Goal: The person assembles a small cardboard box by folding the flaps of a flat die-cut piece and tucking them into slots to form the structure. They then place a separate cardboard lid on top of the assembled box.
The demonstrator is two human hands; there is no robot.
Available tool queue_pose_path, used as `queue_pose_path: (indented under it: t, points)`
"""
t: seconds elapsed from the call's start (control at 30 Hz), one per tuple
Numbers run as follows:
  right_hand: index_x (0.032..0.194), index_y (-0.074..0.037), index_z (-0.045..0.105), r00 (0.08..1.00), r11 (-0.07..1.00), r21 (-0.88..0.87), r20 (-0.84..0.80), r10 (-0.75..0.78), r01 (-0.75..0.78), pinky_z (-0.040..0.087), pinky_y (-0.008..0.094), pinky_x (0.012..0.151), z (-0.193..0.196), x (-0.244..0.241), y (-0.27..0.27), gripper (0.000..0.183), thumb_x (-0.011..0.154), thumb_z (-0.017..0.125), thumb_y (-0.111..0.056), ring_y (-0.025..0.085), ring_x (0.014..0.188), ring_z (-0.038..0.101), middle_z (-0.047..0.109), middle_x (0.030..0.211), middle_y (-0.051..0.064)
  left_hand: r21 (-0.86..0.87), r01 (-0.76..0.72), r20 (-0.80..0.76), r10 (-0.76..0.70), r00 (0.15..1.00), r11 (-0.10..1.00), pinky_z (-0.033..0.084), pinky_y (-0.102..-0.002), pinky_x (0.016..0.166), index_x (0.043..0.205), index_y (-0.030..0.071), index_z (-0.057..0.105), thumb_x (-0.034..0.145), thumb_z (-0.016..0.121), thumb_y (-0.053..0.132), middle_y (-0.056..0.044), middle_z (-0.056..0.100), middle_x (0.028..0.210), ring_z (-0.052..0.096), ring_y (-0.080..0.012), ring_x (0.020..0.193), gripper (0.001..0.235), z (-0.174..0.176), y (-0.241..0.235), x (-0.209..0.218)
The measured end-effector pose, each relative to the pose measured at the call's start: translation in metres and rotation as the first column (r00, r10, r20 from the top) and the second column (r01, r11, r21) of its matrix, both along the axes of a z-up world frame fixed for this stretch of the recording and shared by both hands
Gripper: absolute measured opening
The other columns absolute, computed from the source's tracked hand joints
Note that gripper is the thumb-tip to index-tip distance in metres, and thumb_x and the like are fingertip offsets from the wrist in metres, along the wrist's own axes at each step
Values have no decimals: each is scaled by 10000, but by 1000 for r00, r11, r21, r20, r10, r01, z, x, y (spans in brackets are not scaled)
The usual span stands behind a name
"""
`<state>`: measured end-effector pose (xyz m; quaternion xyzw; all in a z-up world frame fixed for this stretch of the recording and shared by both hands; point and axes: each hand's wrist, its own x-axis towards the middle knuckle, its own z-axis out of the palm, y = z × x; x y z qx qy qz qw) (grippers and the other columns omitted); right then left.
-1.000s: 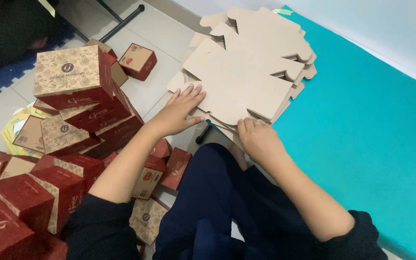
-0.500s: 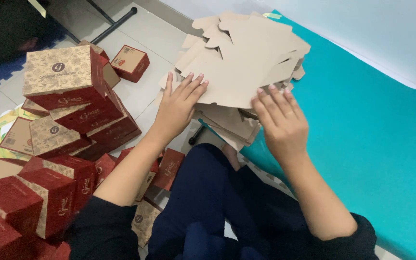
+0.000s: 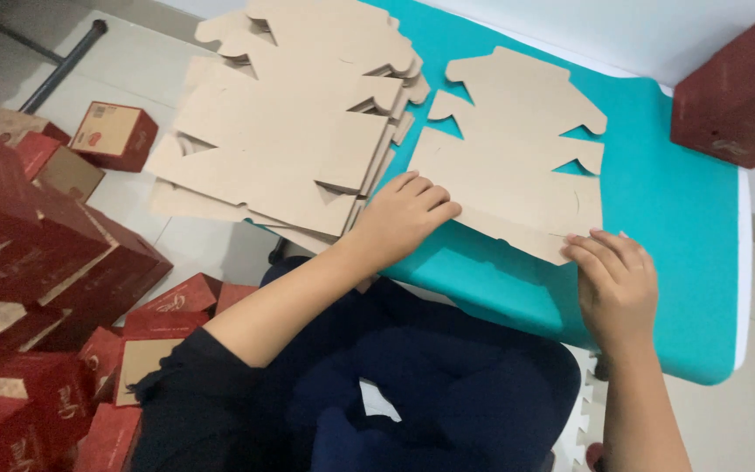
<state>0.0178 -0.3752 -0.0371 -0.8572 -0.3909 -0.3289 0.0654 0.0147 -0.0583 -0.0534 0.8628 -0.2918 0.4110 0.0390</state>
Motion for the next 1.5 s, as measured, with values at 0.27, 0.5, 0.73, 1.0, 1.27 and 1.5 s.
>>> queue_pose_path:
  t: [0.27,0.5,0.73,1.0,1.27,1.5]
  points:
    - [948,-88,644,941,988,113,-332,-61,104,423,407,923,-3,28,-55,42,919,614,-82,256,979,594,671,968,23,-38,-7,-139,1,990,999,386,-348,567,863,164,588,833,605,133,6,569,725,545,-205,666,47,-30,-59,44]
    - [839,3,662,885,978,111,-452,-107,175,449,497,870,-8,98,-52,202,903,723,-178,383,956,609,663,866,159,-86,-135,-256,109,961,987,344,-475,1001,921,141,618,773,699,436,-67,640,764,643,-261,827,340,-40,-68,94]
    - [886,-81,730,692,889,-256,-559,-457,380,281,456,1122,-23,134,-37,243,866,710,-322,287,1175,557,692,1027,89,130,-257,-389,287,875,958,71,-593,1159,1341,118,492,806,725,377,-154,433,1406,344,-346,1338,638,-19,-90,95]
    - [1507,-124,192,723,951,-308,-649,-236,34,153,502,1148,-32,118,55,542,1011,315,-305,359,1429,171,203,1545,169,229,-29,-909,224,351,973,-173,-632,1091,1517,120,48,943,310,585,-117,-99,1579,-190,-334,1427,784,-71,-116,135]
    - [1509,-172,181,771,950,-292,-628,-105,-108,54,456,1172,-46,139,31,648,970,364,-483,252,1457,85,145,1579,73,120,50,-931,95,353,992,-137,-573,1130,1525,141,103,914,431,626,-82,-55,1593,-128,-280,1454,846,-61,-94,131]
    - [1532,-207,96,719,919,-393,-629,-295,33,-8,450,1168,-55,138,24,689,972,243,-581,237,1462,-1,49,1596,34,233,-54,-909,237,342,971,-172,-582,1105,1530,159,11,867,373,730,-72,-106,1590,-166,-302,1440,947,-27,-87,116]
